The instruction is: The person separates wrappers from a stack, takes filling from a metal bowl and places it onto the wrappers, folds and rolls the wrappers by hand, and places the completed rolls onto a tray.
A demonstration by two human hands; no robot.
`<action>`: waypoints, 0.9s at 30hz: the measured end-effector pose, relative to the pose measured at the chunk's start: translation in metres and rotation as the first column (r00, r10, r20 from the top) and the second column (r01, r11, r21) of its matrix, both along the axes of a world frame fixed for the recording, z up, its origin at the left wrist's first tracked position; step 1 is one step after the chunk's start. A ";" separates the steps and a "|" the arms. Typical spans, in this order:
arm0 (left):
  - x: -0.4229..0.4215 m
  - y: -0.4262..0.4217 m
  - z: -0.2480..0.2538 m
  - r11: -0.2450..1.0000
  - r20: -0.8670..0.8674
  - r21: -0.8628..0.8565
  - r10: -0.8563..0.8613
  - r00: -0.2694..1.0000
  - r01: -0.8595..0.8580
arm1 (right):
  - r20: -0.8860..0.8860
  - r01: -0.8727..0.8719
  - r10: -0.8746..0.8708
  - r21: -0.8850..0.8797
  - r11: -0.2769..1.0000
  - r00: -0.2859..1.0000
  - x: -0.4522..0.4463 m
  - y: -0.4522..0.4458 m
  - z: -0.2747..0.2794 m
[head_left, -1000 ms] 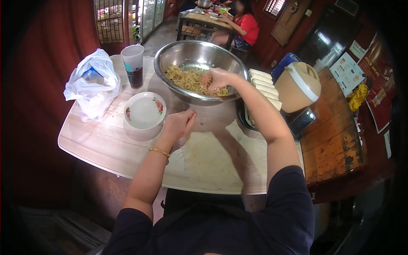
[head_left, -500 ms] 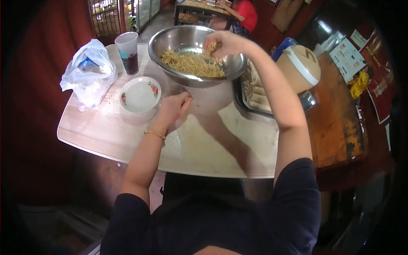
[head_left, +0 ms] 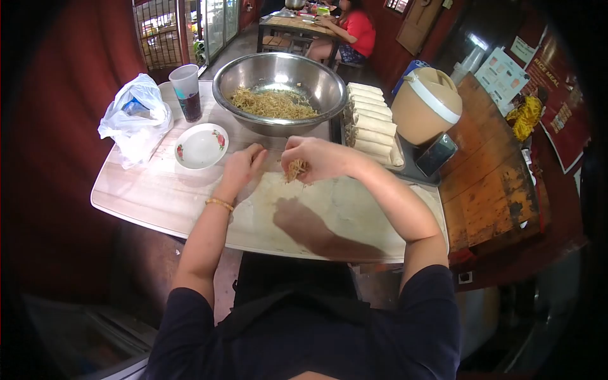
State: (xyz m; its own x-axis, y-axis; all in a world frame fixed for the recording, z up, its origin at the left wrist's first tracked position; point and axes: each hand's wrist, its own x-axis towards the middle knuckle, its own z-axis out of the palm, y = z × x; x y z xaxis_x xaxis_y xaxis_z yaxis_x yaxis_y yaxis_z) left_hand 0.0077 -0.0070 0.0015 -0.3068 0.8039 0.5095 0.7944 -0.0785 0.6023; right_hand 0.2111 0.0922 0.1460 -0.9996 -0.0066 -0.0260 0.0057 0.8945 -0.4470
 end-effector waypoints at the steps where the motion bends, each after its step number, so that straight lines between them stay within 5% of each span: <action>1: 0.000 0.000 0.002 1.000 0.016 0.023 0.019 1.000 -0.020 | -0.010 -0.022 0.022 0.014 1.000 1.000 0.002 -0.001 -0.008; 6: 0.002 -0.014 0.017 0.997 0.084 -0.058 0.055 0.995 -0.050 | -0.035 -0.022 0.022 0.012 1.000 0.999 0.013 -0.008 -0.012; 12: 0.000 -0.047 0.027 0.941 0.269 -0.238 -0.173 0.948 0.239 | -0.051 0.013 -0.009 0.075 0.997 0.999 0.015 -0.004 -0.028; 22: 0.029 -0.055 0.027 0.848 0.178 -0.372 -0.334 0.926 0.378 | -0.012 0.076 -0.075 0.138 0.987 0.997 0.011 -0.016 -0.071; 27: 0.047 -0.047 0.027 0.776 0.296 -0.406 -0.387 0.873 0.482 | -0.176 -0.010 0.006 -0.022 1.000 0.984 0.016 -0.020 -0.095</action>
State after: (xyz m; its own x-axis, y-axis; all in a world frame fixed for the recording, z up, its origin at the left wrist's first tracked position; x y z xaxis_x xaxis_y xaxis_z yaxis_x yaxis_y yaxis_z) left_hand 0.0546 -0.0543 0.0288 0.0828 0.9963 0.0232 0.6124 -0.0692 0.7875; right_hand 0.2273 0.0718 0.0509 -0.9885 -0.0133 0.1504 -0.0820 0.8837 -0.4607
